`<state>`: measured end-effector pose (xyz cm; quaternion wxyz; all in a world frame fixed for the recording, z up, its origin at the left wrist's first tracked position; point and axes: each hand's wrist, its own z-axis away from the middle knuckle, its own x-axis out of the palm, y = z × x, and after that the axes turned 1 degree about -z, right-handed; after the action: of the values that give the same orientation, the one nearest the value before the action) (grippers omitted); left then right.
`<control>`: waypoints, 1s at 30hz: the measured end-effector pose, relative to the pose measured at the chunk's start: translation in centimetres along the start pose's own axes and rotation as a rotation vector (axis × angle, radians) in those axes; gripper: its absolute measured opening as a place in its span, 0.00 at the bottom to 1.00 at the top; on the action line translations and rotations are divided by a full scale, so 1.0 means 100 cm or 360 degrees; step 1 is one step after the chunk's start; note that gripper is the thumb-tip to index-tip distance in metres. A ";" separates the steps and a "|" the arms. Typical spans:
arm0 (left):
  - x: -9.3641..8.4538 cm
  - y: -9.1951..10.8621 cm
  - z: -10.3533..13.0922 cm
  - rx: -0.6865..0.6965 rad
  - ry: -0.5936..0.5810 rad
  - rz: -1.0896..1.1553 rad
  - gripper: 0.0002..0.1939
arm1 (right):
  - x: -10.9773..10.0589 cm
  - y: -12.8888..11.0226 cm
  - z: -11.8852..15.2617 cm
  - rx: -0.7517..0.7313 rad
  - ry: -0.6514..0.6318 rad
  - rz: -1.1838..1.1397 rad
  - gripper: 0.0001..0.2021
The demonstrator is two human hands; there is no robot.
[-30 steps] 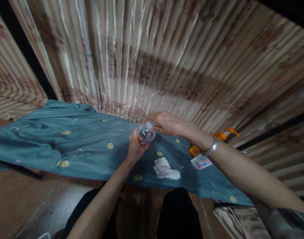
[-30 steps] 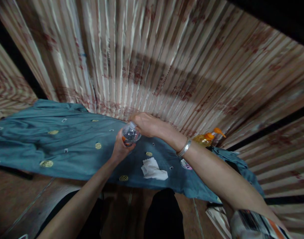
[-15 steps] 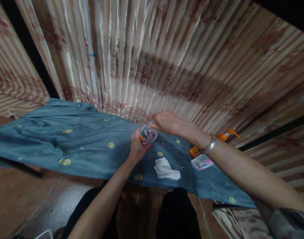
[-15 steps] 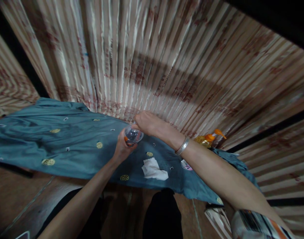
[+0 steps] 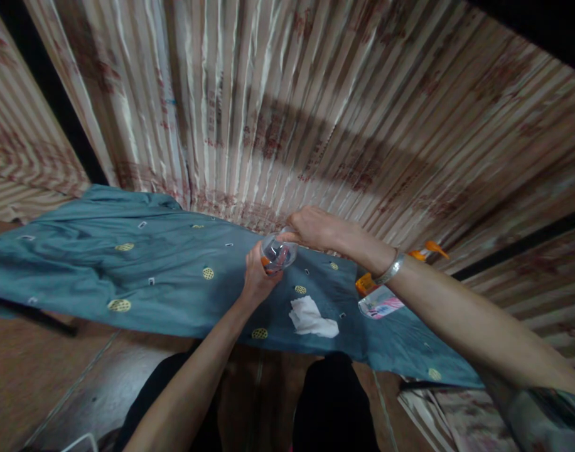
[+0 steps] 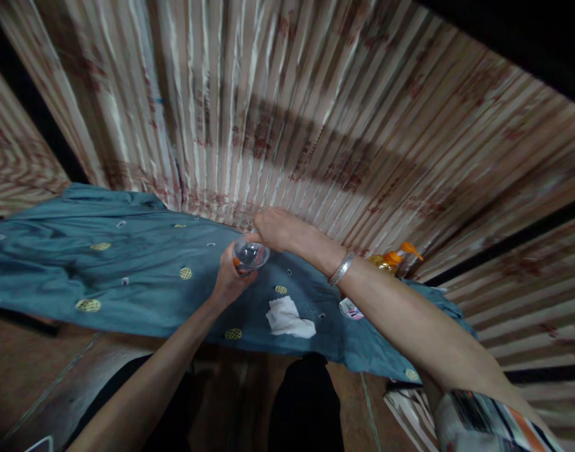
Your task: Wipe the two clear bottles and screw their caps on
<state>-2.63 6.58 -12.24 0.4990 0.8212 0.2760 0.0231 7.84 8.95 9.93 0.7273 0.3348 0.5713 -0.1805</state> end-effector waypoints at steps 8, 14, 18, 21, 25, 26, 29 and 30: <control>0.001 -0.003 0.001 0.0010 0.0007 -0.0010 0.42 | -0.009 0.000 0.003 -0.0142 -0.0117 -0.0116 0.19; 0.001 -0.002 0.000 0.0014 0.0026 -0.0011 0.42 | -0.005 0.000 -0.002 0.0057 -0.0120 -0.0013 0.23; 0.000 -0.001 0.000 -0.0002 0.0018 0.0002 0.43 | -0.006 0.003 0.002 -0.0107 -0.0043 -0.0195 0.23; 0.000 0.000 0.000 -0.0011 0.0005 0.0025 0.42 | -0.007 0.002 0.003 -0.0107 -0.0100 -0.0151 0.16; -0.001 0.001 0.000 -0.0028 0.0006 0.0067 0.42 | -0.008 -0.007 0.001 -0.0036 -0.0116 0.0017 0.14; -0.001 0.001 0.000 -0.0033 0.0009 0.0080 0.42 | -0.009 -0.010 0.001 -0.0026 -0.0116 0.0046 0.14; -0.001 -0.001 0.000 -0.0042 0.0018 0.0127 0.41 | -0.008 -0.016 0.000 -0.0009 -0.0111 0.0076 0.15; -0.001 -0.002 0.000 -0.0044 0.0021 0.0145 0.41 | -0.007 -0.018 -0.001 -0.0003 -0.0100 0.0073 0.15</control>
<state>-2.75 6.59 -12.37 0.5069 0.8258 0.2413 0.0549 6.46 7.66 10.07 0.7491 0.3413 0.5406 -0.1735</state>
